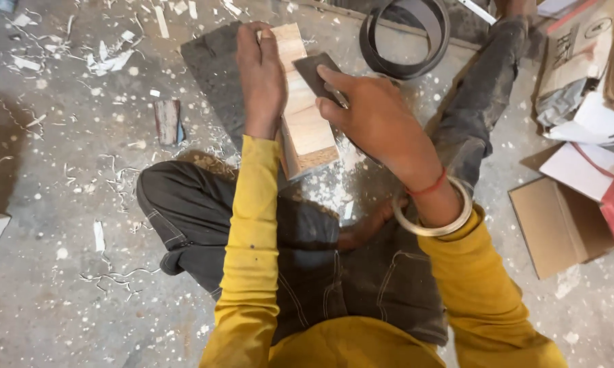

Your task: The person sits on the floor and sands small wooden boxes using a sanding block, rubbing the edges and surfaces of each box and turning the boxes over to sand different sides, working through several boxes one at a time.

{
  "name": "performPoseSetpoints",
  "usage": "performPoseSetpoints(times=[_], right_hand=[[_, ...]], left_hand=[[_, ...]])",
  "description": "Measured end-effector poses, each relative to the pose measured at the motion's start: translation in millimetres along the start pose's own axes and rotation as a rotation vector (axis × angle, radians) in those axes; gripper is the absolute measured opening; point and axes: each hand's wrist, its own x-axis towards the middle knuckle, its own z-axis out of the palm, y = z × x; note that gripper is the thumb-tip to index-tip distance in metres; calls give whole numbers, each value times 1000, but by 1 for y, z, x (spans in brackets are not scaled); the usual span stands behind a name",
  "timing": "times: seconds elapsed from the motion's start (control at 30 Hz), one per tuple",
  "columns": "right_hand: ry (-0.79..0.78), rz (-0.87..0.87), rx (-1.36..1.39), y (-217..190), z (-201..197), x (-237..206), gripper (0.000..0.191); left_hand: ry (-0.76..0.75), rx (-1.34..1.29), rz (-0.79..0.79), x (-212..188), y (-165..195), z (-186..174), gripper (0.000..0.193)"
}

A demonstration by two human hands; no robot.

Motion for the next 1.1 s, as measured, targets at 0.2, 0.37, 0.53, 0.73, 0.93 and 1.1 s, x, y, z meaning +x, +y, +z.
performPoseSetpoints(times=[0.2, 0.37, 0.53, 0.73, 0.93, 1.1], right_hand=[[-23, 97, -109, 3, 4, -16, 56], [11, 40, 39, 10, 4, 19, 48], [-6, 33, -39, 6, 4, -7, 54], [44, 107, -29, 17, 13, 33, 48], [-1, 133, -31, 15, 0, 11, 50], [-19, 162, -133, 5, 1, 7, 56]], left_hand=[[-19, 13, -16, -1, 2, 6, 25], [-12, 34, -13, -3, 7, 8, 26], [-42, 48, -40, -2, 10, 9, 25], [4, 94, -40, -3, 14, 16, 25], [-32, 92, -78, -1, 19, 20, 26], [-42, 99, -45, -1, 16, 20, 25]])
